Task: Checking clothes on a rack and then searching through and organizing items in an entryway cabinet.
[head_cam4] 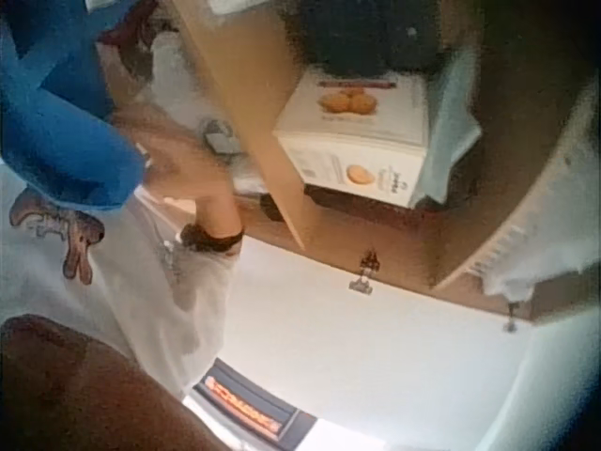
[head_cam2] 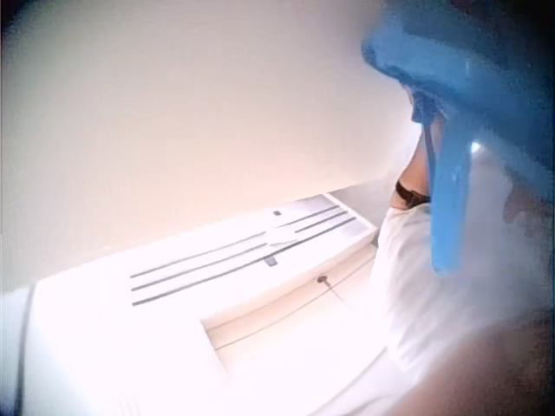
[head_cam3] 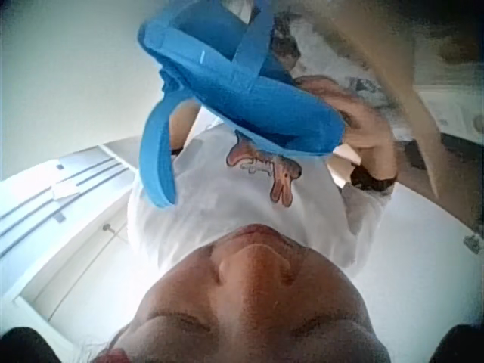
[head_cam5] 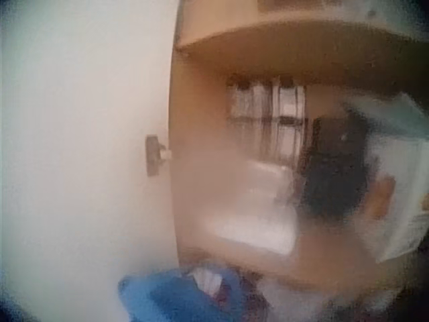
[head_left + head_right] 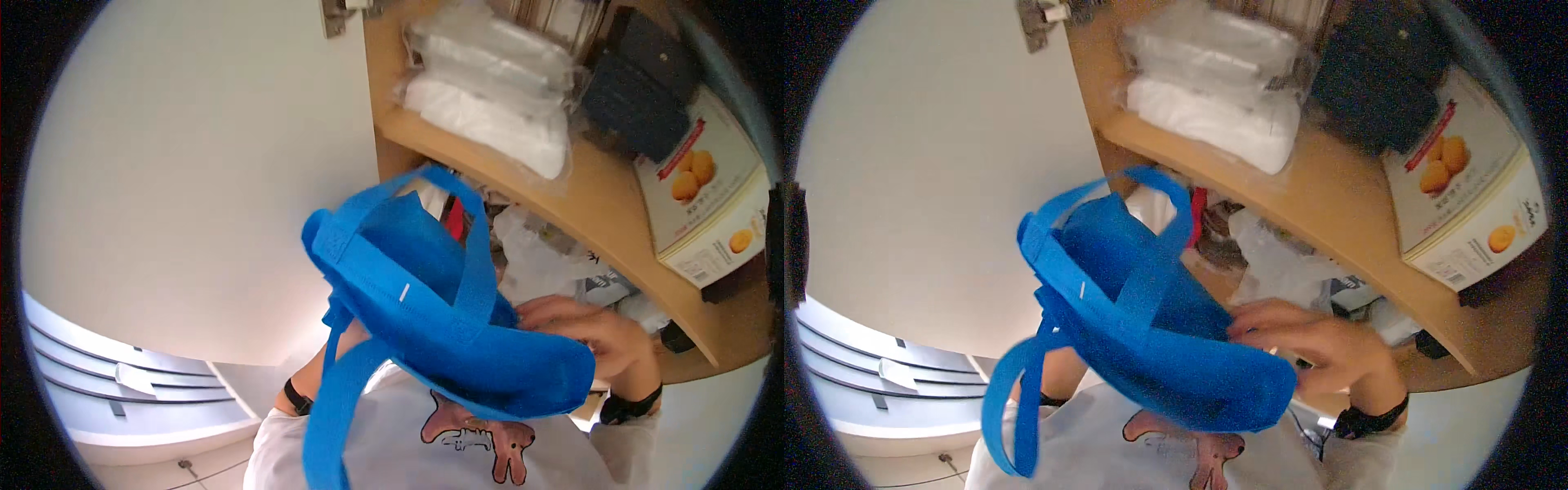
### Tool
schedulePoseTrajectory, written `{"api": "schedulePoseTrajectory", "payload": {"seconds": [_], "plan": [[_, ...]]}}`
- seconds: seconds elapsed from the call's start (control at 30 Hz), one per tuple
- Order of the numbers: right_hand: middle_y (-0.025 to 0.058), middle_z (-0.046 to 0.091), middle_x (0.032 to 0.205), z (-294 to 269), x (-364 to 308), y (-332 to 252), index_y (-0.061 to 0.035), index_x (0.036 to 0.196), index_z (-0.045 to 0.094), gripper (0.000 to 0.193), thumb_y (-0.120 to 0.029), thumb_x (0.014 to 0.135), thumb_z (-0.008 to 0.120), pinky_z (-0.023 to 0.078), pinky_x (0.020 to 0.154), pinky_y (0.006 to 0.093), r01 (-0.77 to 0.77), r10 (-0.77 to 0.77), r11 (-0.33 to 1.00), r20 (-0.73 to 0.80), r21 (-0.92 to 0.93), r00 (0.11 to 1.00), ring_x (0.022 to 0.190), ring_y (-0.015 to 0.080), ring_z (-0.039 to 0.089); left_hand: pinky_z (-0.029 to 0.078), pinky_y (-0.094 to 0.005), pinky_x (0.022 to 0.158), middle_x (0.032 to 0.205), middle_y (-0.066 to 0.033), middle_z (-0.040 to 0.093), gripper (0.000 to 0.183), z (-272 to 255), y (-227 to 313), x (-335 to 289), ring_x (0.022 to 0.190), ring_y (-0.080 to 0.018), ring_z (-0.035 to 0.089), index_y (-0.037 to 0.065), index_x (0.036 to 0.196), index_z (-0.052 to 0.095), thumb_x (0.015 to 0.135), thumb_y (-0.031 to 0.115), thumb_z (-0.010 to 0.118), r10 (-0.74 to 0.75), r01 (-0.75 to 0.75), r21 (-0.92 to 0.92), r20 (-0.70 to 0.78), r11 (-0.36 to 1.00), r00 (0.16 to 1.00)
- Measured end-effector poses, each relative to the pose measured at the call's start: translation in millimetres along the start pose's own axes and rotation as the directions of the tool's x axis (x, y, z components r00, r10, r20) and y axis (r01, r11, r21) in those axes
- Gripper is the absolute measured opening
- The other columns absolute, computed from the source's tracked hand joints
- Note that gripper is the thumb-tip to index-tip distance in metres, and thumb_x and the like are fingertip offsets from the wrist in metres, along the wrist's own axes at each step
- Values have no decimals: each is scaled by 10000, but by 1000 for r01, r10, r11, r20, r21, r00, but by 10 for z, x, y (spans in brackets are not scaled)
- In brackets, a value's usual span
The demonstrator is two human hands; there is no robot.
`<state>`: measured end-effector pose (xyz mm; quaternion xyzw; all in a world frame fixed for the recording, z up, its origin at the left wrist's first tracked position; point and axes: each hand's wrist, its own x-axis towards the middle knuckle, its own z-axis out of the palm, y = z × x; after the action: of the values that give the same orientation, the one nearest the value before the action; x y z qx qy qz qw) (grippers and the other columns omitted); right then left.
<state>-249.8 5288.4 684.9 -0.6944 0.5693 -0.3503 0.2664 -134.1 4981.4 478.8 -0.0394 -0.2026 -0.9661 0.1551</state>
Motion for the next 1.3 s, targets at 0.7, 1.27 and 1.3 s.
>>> {"api": "schedulePoseTrajectory", "payload": {"seconds": [0.7,1.27,1.3], "plan": [[63,665,662,-236,1481,-294,-97,908,742,100,-153,826,725,459,484,302,-148,198,954,180,-263,964,550,187,645,368,-443,1080,1365,-141,508,482,-399,102,-1302,1250,-291,486,29,1353,460,1018,371,406,-3,63,128,-423,990,906],[85,677,697,354,1906,312,-24,896,723,136,-107,794,760,446,484,294,-32,23,989,-65,-142,998,509,186,628,438,-386,871,1071,-152,567,462,609,1514,-1306,1049,-293,538,5,1078,558,900,427,619,621,-217,931,357,-293,698],[81,667,677,362,1932,344,-43,914,728,143,-120,797,758,444,476,293,-14,14,987,0,-163,1000,495,180,616,450,-398,846,1088,-161,569,508,842,1502,-1206,1065,-313,540,-1,1089,567,871,448,662,537,-210,884,427,-419,727]]}}
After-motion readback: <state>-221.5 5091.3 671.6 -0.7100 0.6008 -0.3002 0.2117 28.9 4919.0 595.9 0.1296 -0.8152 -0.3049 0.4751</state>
